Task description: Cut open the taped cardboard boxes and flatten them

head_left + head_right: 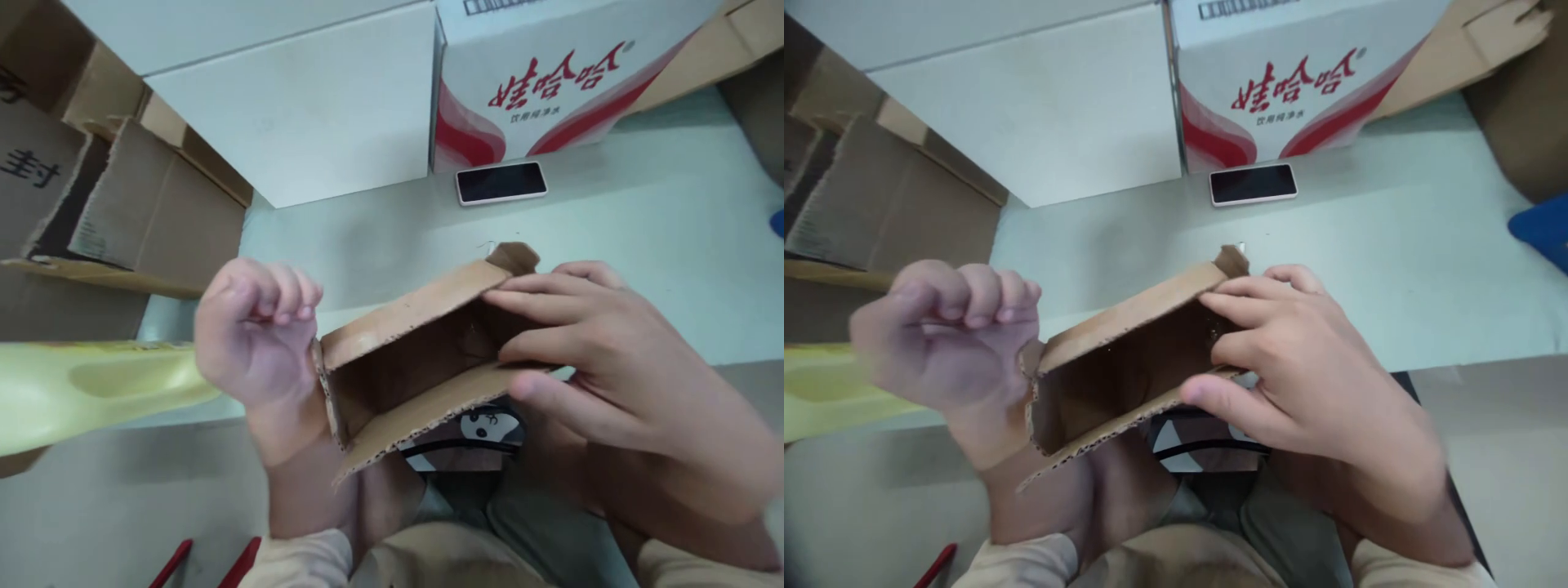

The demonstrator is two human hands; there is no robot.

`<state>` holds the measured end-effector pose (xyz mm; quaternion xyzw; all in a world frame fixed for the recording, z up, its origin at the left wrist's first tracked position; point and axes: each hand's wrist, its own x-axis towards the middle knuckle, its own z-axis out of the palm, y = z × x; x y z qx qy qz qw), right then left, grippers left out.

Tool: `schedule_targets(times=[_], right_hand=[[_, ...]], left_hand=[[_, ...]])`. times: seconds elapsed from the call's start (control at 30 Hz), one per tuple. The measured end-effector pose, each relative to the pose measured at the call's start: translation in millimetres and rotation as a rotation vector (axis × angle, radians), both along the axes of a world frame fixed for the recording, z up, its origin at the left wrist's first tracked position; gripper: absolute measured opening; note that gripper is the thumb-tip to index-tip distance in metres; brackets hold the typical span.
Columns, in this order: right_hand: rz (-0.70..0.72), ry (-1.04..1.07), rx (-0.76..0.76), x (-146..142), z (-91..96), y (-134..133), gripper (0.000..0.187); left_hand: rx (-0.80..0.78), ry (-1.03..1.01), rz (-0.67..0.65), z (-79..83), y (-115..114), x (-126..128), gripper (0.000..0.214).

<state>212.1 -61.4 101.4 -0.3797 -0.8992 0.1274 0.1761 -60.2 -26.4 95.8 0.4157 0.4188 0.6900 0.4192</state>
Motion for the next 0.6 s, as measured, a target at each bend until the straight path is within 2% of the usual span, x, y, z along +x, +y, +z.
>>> schedule_targets(times=[0.13,0.2,0.27,0.4,0.5,0.6], right_hand=[[-0.122,0.003,-0.029,-6,4.2,3,0.048],[-0.155,0.002,-0.058,-8,5.2,3,0.040],[-0.153,0.011,-0.076,-8,4.9,2,0.032],[-0.160,0.028,-0.072,-6,1.2,1,0.026],[-0.179,0.033,-0.075,-5,-2.5,0,0.027],[-0.191,0.063,-0.071,-6,-6.1,2,0.028]], left_hand=[[0.083,-0.025,0.120,-6.3,7,0,0.029],[0.161,-0.017,0.165,-10.9,12,0,0.024],[0.212,0.014,0.156,-14.2,14,-1,0.022],[0.209,0.201,0.000,-12.3,9,-4,0.018],[0.104,0.511,-0.085,-4.7,-3,-8,0.009],[-0.041,0.810,-0.291,0.3,-15,-13,0.017]])
